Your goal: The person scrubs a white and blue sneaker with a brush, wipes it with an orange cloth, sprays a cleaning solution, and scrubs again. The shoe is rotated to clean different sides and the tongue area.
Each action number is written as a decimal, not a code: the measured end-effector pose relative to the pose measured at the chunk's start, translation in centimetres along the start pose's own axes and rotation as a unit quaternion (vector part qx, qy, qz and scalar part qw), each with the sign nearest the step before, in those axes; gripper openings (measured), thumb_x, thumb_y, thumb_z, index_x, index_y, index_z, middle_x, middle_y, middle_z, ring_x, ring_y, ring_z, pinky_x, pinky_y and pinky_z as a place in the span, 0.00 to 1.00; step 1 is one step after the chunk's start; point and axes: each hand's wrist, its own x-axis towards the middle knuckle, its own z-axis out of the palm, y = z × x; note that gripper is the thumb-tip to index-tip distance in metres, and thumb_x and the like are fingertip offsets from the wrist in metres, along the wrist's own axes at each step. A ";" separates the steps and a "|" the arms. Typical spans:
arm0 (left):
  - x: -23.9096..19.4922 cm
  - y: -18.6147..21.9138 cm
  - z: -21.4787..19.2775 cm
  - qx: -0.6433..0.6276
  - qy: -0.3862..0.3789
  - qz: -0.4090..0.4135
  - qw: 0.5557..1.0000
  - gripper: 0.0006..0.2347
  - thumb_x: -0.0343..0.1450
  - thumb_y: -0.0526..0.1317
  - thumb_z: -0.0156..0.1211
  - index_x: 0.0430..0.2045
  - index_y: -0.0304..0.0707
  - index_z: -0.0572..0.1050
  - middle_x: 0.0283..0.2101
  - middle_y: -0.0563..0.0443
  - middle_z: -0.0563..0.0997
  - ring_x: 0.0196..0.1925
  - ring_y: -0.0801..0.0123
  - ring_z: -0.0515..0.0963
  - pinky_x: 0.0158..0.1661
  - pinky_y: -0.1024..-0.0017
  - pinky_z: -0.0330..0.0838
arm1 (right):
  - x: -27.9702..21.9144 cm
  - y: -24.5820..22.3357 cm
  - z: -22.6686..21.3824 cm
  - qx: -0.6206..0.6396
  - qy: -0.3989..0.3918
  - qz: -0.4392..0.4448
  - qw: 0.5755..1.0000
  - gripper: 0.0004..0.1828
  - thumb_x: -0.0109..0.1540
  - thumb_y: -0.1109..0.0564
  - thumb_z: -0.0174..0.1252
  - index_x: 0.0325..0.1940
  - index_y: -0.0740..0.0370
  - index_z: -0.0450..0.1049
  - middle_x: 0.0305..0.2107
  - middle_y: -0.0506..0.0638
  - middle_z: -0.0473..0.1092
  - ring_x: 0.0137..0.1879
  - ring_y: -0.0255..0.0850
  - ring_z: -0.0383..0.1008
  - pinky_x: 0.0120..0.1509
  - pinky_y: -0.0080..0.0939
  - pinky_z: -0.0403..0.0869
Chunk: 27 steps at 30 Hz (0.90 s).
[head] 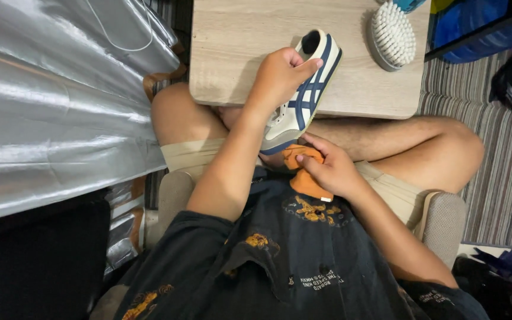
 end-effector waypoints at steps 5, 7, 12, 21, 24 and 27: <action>-0.3 0.0 0.4 0.042 0.003 0.030 0.999 0.20 0.71 0.51 0.62 0.14 0.51 0.58 0.17 0.66 0.59 0.23 0.78 0.59 0.27 0.71 0.55 | -0.9 -2.2 -2.3 -0.069 -0.004 -0.007 0.998 0.17 0.59 0.56 0.56 0.52 0.56 0.77 0.44 0.45 0.79 0.47 0.34 0.76 0.55 0.34 0.71; 0.0 -0.4 0.7 0.051 0.003 0.039 0.998 0.20 0.71 0.51 0.61 0.15 0.51 0.57 0.17 0.66 0.58 0.23 0.78 0.59 0.27 0.70 0.54 | -1.2 -3.1 -3.6 -0.105 0.003 -0.023 0.994 0.18 0.58 0.57 0.54 0.52 0.56 0.76 0.42 0.46 0.79 0.46 0.35 0.76 0.53 0.35 0.70; -1.1 1.7 0.2 0.051 -0.018 -0.004 0.999 0.24 0.72 0.49 0.60 0.11 0.51 0.49 0.15 0.64 0.51 0.18 0.77 0.53 0.24 0.69 0.47 | -1.3 -5.4 -5.8 -0.174 0.138 -0.241 0.945 0.20 0.59 0.66 0.53 0.56 0.69 0.74 0.48 0.61 0.72 0.54 0.52 0.72 0.62 0.48 0.70; -0.3 3.6 -1.7 0.008 -0.151 -0.102 0.983 0.14 0.72 0.50 0.52 0.33 0.46 0.84 0.35 0.58 0.83 0.41 0.76 0.76 0.43 0.77 0.66 | 3.0 -8.5 -5.9 -0.211 0.209 -0.347 0.890 0.22 0.62 0.70 0.57 0.61 0.70 0.76 0.53 0.65 0.65 0.60 0.61 0.68 0.67 0.57 0.69; 0.9 2.0 -1.2 -0.147 -0.162 -0.152 0.964 0.11 0.71 0.39 0.44 0.17 0.46 0.68 0.18 0.56 0.69 0.18 0.73 0.67 0.19 0.72 0.56 | 6.6 -6.9 -5.5 -0.222 0.214 -0.384 0.870 0.21 0.59 0.74 0.58 0.57 0.71 0.77 0.53 0.65 0.67 0.59 0.60 0.67 0.63 0.57 0.69; 3.4 -2.5 0.2 -0.363 -0.187 -0.137 0.902 0.10 0.71 0.43 0.48 0.18 0.47 0.69 0.21 0.58 0.70 0.23 0.73 0.67 0.28 0.69 0.62 | 7.7 -5.1 -3.6 -0.237 0.194 -0.412 0.858 0.23 0.56 0.73 0.53 0.56 0.69 0.75 0.53 0.70 0.67 0.56 0.66 0.68 0.62 0.63 0.67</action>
